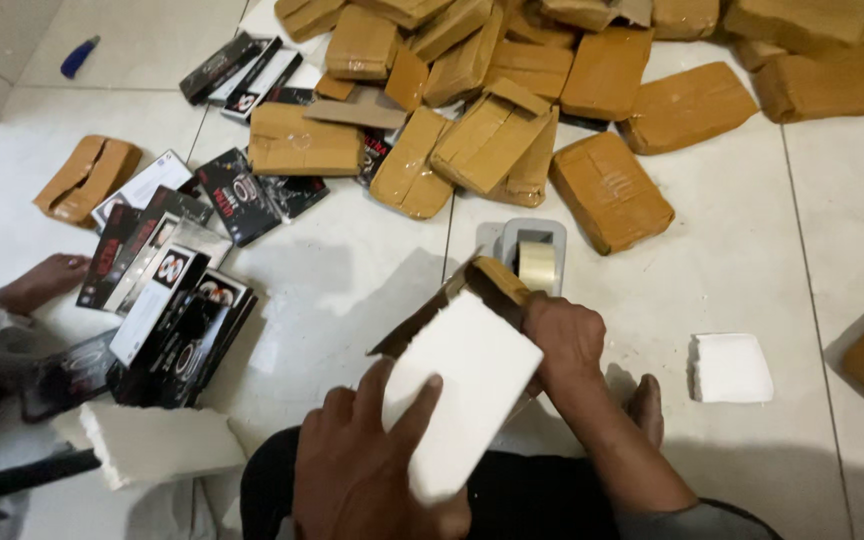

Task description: The person packs small items into cardboard boxes, places white foam inserts inside, and seals them with packing tape using a handheld dispenser. The person works on the floor surrounded by stacks of boxes and product packaging.

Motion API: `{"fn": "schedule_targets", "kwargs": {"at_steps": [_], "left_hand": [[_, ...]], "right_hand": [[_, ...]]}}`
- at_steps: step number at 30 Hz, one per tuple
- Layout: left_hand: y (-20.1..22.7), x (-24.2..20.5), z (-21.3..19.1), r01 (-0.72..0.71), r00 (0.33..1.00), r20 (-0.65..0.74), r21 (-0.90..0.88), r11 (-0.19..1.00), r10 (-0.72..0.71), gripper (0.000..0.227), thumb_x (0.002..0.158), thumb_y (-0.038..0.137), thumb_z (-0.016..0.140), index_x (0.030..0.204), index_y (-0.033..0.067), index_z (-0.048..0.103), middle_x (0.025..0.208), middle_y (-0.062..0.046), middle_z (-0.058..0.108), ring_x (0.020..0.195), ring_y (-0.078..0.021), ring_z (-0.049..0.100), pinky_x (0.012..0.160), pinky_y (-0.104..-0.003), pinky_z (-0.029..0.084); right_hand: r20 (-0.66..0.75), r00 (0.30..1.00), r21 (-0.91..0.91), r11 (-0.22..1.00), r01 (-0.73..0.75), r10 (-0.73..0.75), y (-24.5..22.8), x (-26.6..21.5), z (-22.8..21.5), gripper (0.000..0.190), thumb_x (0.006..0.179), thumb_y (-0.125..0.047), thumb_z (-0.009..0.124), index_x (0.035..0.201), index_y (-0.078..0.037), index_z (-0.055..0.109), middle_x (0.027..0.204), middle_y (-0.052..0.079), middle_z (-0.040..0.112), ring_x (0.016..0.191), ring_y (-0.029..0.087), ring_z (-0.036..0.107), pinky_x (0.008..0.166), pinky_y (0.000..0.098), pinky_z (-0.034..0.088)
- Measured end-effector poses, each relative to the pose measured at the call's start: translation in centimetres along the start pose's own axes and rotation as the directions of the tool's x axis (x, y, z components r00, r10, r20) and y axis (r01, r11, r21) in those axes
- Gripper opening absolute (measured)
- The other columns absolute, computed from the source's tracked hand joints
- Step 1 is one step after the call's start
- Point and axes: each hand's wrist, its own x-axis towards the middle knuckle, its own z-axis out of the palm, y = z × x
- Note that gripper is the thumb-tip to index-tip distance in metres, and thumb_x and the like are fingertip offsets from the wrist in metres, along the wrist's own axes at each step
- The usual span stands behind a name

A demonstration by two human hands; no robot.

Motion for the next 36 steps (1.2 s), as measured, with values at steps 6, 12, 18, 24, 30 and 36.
{"fn": "schedule_targets", "kwargs": {"at_steps": [6,12,18,24,30,36], "left_hand": [[-1.2,2.4,1.9,0.123,0.99,0.058,0.085,0.989,-0.128,0.099,0.06,0.058,0.087,0.14,0.0078,0.059,0.138,-0.026,0.047,0.103,-0.0378,0.052,0.08,-0.048,0.044],[-2.6,5.9,4.0,0.316,0.948,0.026,0.015,0.949,-0.316,0.103,0.064,0.063,0.081,0.147,0.0075,0.053,0.135,-0.025,0.045,0.11,-0.0406,0.051,0.09,-0.052,0.046],[-3.8,14.6,9.1,0.43,0.898,0.088,0.026,0.903,-0.43,0.107,0.064,0.07,0.077,0.151,0.0152,0.047,0.151,-0.022,0.037,0.129,-0.0439,0.047,0.097,-0.049,0.05],[-3.8,18.4,14.1,0.337,0.931,0.168,-0.054,0.94,-0.324,0.117,0.065,0.071,0.078,0.159,0.0172,0.033,0.155,-0.024,0.031,0.133,-0.0464,0.044,0.102,-0.05,0.048],[-1.2,18.3,15.6,0.403,0.886,0.267,-0.042,0.914,-0.379,0.123,0.073,0.075,0.072,0.164,0.0144,0.016,0.163,-0.028,0.016,0.135,-0.048,0.041,0.101,-0.051,0.049],[0.2,18.8,15.7,0.358,0.914,0.187,0.051,0.932,-0.361,0.125,0.075,0.078,0.071,0.164,0.0109,0.015,0.159,-0.029,0.022,0.145,-0.0449,0.028,0.103,-0.053,0.046]], "right_hand": [[-0.209,0.968,0.161,0.971,0.176,-0.141,-0.8,-0.1,-0.3,0.013,0.084,-0.012,0.059,0.082,-0.003,0.069,0.071,0.021,0.069,0.06,0.037,0.069,0.054,0.0491,0.053],[-0.202,0.882,0.271,0.841,0.468,-0.426,-4.7,6.9,3.7,0.015,0.086,-0.016,0.062,0.078,-0.005,0.069,0.074,0.02,0.07,0.071,0.039,0.07,0.063,0.0494,0.054],[-0.175,0.771,0.165,0.754,0.636,-0.613,-3.3,15.0,9.1,0.018,0.086,-0.022,0.063,0.078,-0.011,0.075,0.079,0.014,0.072,0.081,0.036,0.069,0.073,0.0494,0.052],[0.274,0.79,-0.317,0.724,0.612,-0.548,-1.4,16.3,8.8,0.023,0.091,-0.022,0.06,0.077,-0.017,0.077,0.083,0.007,0.074,0.092,0.026,0.069,0.081,0.0413,0.05],[0.396,0.696,-0.228,0.67,0.706,-0.599,0.4,16.7,6.5,0.027,0.098,-0.03,0.058,0.091,-0.012,0.077,0.091,0.008,0.074,0.102,0.026,0.064,0.092,0.0419,0.047],[-0.333,0.81,-0.161,0.876,0.456,-0.483,0.1,12.2,2.8,0.046,0.076,-0.03,0.072,0.117,-0.008,0.071,0.11,0.015,0.069,0.104,0.033,0.063,0.092,0.049,0.046]]}}
